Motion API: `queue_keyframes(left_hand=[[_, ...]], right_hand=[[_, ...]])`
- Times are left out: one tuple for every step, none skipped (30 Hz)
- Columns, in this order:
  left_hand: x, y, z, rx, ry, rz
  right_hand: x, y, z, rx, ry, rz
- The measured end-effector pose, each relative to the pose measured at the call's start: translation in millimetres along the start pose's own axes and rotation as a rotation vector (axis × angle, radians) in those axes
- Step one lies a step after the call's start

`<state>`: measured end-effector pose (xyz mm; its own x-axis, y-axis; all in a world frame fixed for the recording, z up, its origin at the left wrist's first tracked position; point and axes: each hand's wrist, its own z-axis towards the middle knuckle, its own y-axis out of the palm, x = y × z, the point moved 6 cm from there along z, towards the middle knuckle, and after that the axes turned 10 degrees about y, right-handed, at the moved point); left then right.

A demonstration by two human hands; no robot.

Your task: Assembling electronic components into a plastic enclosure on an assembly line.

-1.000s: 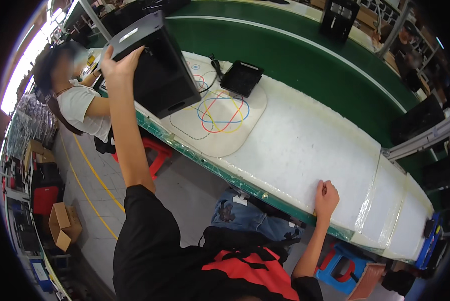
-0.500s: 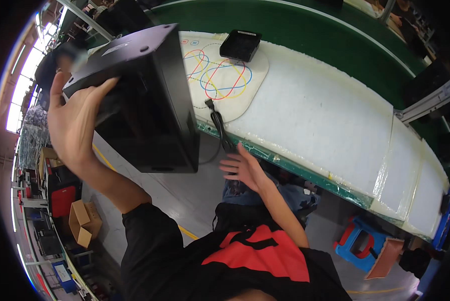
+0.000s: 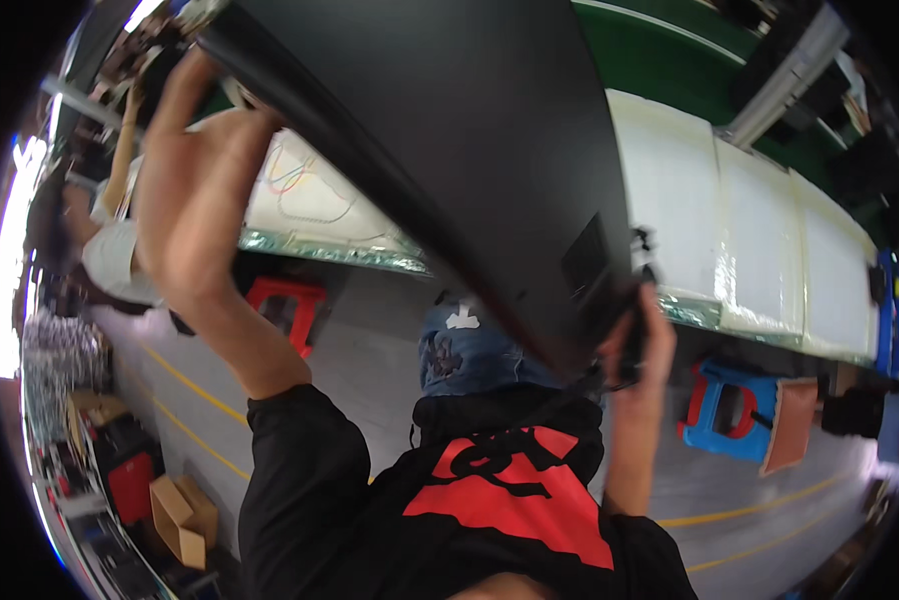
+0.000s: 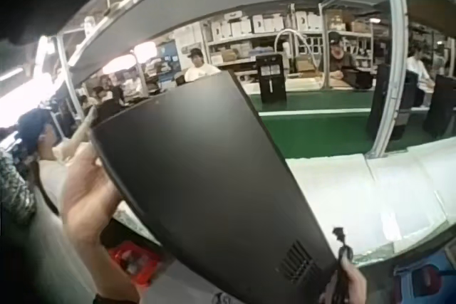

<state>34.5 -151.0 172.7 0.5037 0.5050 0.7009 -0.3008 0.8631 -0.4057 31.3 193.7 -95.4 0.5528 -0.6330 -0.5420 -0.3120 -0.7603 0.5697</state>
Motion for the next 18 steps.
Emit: queue_keyframes(left_hand=[[-25.0, 17.5, 3.2, -0.006, -0.114, -0.655], [-62.1, 47.1, 8.1, -0.04, -0.254, -1.338], [-99.5, 65.5, 8.3, 0.007, -0.345, -1.512], [-127.7, 81.1, 9.3, 0.055, -0.451, -1.682], [-147.5, 98.0, 9.1, 0.196, -0.618, -1.883], [-164.8, 122.7, 7.0, 0.338, -0.804, -2.073], [-193.9, 130.2, -1.3, 0.261, -0.566, -1.372], [-212.3, 133.1, -8.7, 0.187, -0.293, -0.68], [-234.1, 140.2, -12.7, 0.174, -0.279, -0.704], [-268.0, 147.2, -22.4, 0.302, -0.486, -1.151], [-295.3, 155.5, -33.8, 0.436, -0.704, -1.588], [-307.3, 169.0, -44.9, 0.575, -0.927, -2.021], [-310.6, 172.5, -47.9, 0.696, -0.949, -2.157], [-312.7, 175.5, -53.0, 0.71, -0.942, -2.155], [-307.6, 175.7, -52.7, 0.632, -0.808, -1.885], [-303.9, 171.9, -48.5, 0.549, -0.685, -1.614], [-289.5, 183.2, -45.3, 0.603, -0.979, -2.33], [-289.9, 180.9, -50.8, 0.625, -0.984, -2.315]], right_hand=[[-36.8, -8.0, 0.3, -0.022, -0.121, 0.026], [-75.4, -10.2, -1.3, -0.015, -0.266, 0.046], [-103.9, -3.3, -6.5, 0.049, -0.317, 0.001], [-131.3, 3.2, -12.3, 0.117, -0.365, -0.045], [-152.4, 4.4, -2.2, 0.077, -0.352, -0.139], [-176.0, 0.2, 6.5, 0.045, -0.344, -0.236], [-192.7, 0.2, 18.9, 0.031, -0.335, -0.298], [-202.9, 4.0, 29.3, 0.013, -0.323, -0.363], [-207.9, 8.9, 37.8, 0.01, -0.294, -0.387], [-209.9, 16.3, 46.1, 0.002, -0.258, -0.413], [-211.8, 27.8, 51.2, 0.008, -0.262, -0.417], [-217.4, 35.4, 59.9, -0.026, -0.265, -0.525], [-223.6, 51.9, 65.0, -0.052, -0.376, -0.544], [-230.2, 69.3, 68.3, -0.082, -0.483, -0.561], [-249.3, 81.2, 78.1, 0.012, -0.548, -0.731], [-271.2, 103.8, 85.4, -0.085, -0.759, -0.762], [-286.2, 129.8, 85.4, -0.035, -0.878, -0.935], [-295.3, 155.9, 88.1, 0.015, -0.996, -1.107]])
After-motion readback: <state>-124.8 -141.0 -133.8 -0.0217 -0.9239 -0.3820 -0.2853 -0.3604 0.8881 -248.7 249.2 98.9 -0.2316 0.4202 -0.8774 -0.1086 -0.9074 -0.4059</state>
